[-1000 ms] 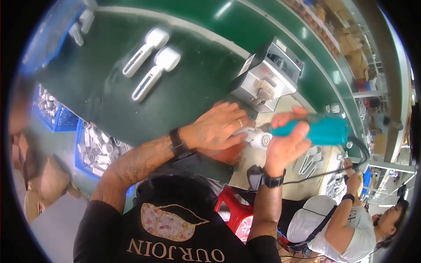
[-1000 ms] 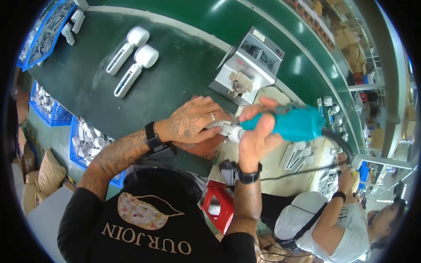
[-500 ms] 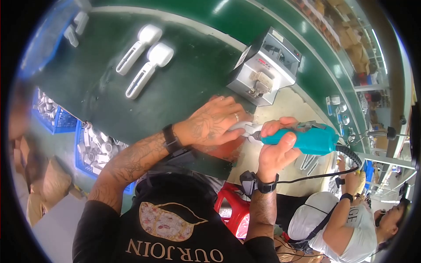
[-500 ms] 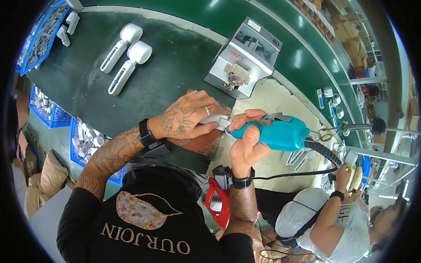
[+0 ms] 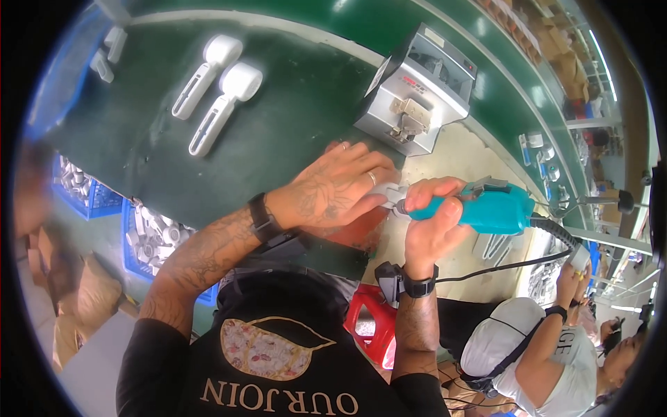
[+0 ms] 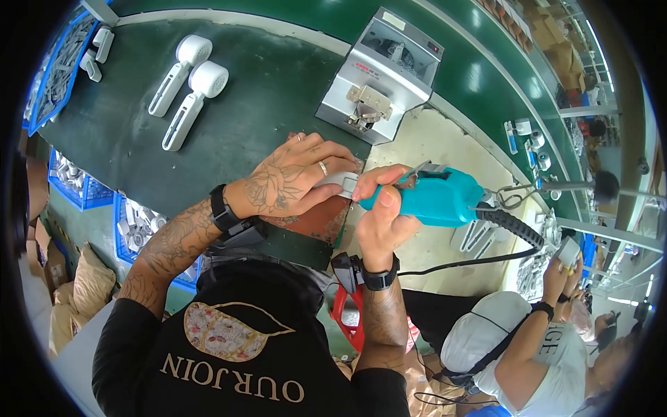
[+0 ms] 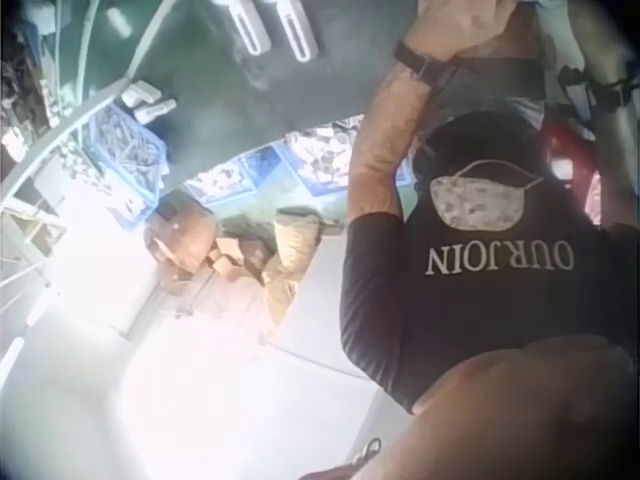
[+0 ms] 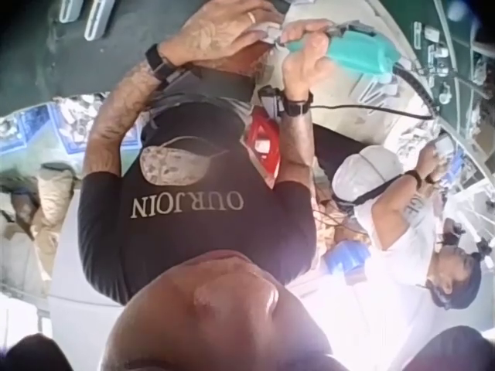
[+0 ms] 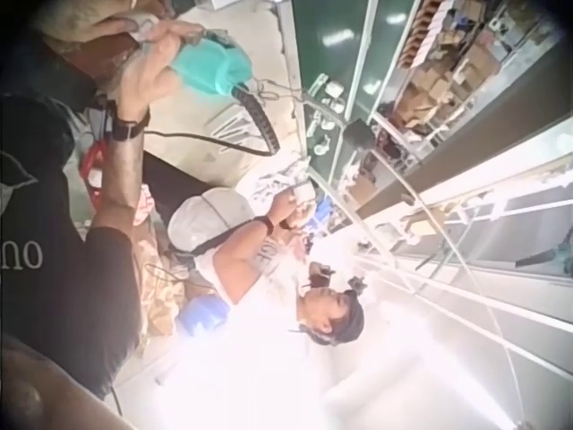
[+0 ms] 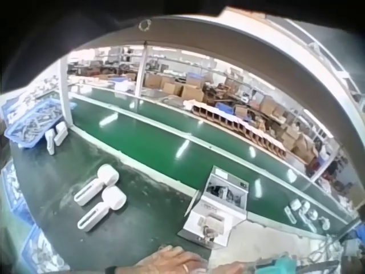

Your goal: The person picks up a white plastic component, aligns it with a second piece on a red work surface, and joins them using a power screwdriver. After each assembly, the person places the completed item into a row on the green workbench and repeats the process.

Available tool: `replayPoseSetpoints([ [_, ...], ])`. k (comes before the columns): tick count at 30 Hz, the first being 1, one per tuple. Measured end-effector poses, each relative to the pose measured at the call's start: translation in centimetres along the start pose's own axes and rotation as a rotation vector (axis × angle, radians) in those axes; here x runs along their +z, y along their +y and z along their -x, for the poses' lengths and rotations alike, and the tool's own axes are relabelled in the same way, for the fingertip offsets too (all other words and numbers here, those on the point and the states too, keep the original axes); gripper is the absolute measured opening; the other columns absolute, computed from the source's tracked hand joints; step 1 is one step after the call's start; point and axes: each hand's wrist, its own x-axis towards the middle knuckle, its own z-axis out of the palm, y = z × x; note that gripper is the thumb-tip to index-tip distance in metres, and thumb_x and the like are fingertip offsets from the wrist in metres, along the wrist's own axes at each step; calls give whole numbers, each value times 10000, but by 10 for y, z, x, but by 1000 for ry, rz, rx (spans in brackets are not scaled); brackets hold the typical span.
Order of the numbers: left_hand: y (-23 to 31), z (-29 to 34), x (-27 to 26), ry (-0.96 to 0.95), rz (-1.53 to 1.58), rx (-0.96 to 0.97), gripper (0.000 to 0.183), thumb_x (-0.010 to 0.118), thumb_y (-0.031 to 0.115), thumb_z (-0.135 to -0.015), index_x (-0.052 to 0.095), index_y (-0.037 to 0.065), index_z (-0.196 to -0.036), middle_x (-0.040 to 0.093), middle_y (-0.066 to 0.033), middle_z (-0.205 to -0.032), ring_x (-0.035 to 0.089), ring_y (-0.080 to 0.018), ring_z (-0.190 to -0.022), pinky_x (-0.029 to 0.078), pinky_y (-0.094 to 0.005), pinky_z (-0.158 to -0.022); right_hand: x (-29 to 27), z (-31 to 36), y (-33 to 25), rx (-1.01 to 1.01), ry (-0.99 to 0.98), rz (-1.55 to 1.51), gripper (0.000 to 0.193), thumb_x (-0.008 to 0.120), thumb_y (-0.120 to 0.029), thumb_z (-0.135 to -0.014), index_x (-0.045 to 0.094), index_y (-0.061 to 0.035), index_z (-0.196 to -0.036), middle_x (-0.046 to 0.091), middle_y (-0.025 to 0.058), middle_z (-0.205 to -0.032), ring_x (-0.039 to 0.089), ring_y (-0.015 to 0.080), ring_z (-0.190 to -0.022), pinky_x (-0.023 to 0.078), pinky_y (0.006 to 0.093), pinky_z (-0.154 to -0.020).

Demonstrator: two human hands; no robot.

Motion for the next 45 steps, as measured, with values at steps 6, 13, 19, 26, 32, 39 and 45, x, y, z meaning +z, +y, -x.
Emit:
replayPoseSetpoints([
  [6,-1,5,-2,-10,-35,10,372,670,245,-862,629,108,-1206,593,-55,-1215,544,-245,-1021,427,-405,-862,2,6,-2,32,61,-7,506,597,-492,-965,489,1,-1002,516,82,-685,524,195,-619,453,327,-573],
  [13,21,48,0,126,-12,228,396,760,215,-775,621,131,-1136,677,-41,-1015,671,-246,-895,553,-382,-753,-19,29,-59,-55,65,-229,589,482,-624,-965,555,-54,-1094,458,17,-661,404,138,-574,333,284,-544],
  [19,-16,89,-59,428,-273,-270,389,703,55,-833,597,73,-1207,653,-137,-1118,628,-348,-964,523,-413,-840,-40,37,-62,-45,196,-40,618,502,-607,-965,519,-11,-1127,495,47,-670,464,160,-579,396,295,-546],
  [26,-28,67,-73,387,-639,-333,367,658,33,-857,579,33,-1215,593,-161,-1205,558,-383,-1099,458,-458,-938,-73,48,-33,97,93,124,602,611,-503,-954,531,48,-1180,624,93,-795,605,180,-740,484,306,-654],
  [32,42,-49,-16,244,-2,-62,241,683,101,-874,646,35,-1103,659,-142,-1080,649,-297,-961,527,-368,-821,-79,40,-47,186,43,118,547,688,-452,-904,591,25,-1151,649,75,-814,609,149,-761,464,276,-663],
  [39,110,-182,149,-271,209,15,364,599,420,-892,667,77,-995,686,-190,-910,667,-356,-902,523,-482,-782,-98,73,-70,174,107,84,499,688,-359,-912,567,42,-1184,638,83,-845,597,153,-791,466,283,-707],
  [45,132,-203,222,-289,93,-162,516,605,523,-839,658,49,-1035,665,-172,-1080,644,-357,-1003,481,-493,-889,-101,101,-75,163,112,54,447,707,-246,-915,573,55,-1216,650,89,-890,595,144,-811,465,275,-734],
])
